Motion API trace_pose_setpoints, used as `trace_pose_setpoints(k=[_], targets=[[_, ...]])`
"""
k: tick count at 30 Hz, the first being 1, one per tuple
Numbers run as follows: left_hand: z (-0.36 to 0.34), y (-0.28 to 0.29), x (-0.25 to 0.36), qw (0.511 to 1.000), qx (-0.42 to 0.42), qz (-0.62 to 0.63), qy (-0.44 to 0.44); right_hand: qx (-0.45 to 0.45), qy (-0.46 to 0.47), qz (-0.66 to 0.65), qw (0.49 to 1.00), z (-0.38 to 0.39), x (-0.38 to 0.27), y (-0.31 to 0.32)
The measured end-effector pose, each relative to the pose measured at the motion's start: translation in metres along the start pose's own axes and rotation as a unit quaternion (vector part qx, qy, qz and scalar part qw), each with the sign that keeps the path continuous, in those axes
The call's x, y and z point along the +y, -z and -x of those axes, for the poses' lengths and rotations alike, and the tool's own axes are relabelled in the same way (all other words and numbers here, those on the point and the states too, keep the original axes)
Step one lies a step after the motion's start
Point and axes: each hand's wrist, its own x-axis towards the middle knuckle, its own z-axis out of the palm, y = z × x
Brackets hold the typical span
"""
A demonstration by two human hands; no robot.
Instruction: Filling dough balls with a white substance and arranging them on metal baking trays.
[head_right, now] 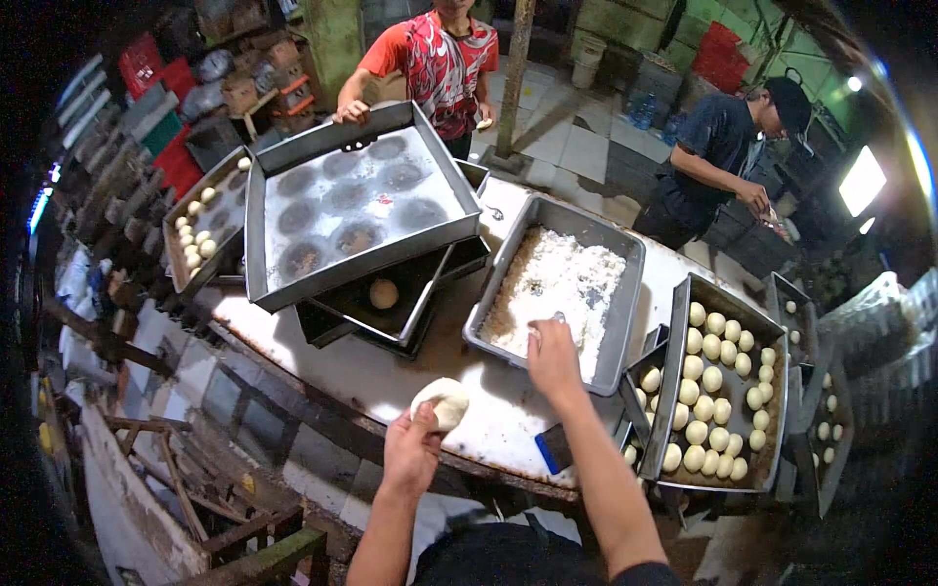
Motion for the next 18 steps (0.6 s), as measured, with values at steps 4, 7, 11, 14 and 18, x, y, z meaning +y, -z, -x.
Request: trace_pose_setpoints(k=[4, 7, 11, 14, 18], targets=[[-0.035, 0.051, 0.048, 0.997, -0.045, -0.064, 0.003, -0.157, -0.168, 0.148, 0.962, -0.042, 0.023, -0.033], [-0.053, 0.086, 0.064, 0.996, -0.05, -0.073, 0.029, -0.125, -0.177, 0.22, 0.951, -0.043, 0.026, -0.073], [-0.073, 0.092, 0.071, 0.991, -0.07, -0.066, 0.087, -0.109, -0.232, 0.22, 0.941, -0.054, 0.0, -0.088], [-0.088, 0.056, 0.062, 0.97, -0.139, -0.142, 0.14, -0.073, -0.292, 0.202, 0.932, -0.055, 0.015, -0.065], [-0.108, 0.01, 0.043, 0.953, -0.184, -0.202, 0.127, -0.076, -0.359, -0.004, 0.93, -0.058, -0.017, -0.013]])
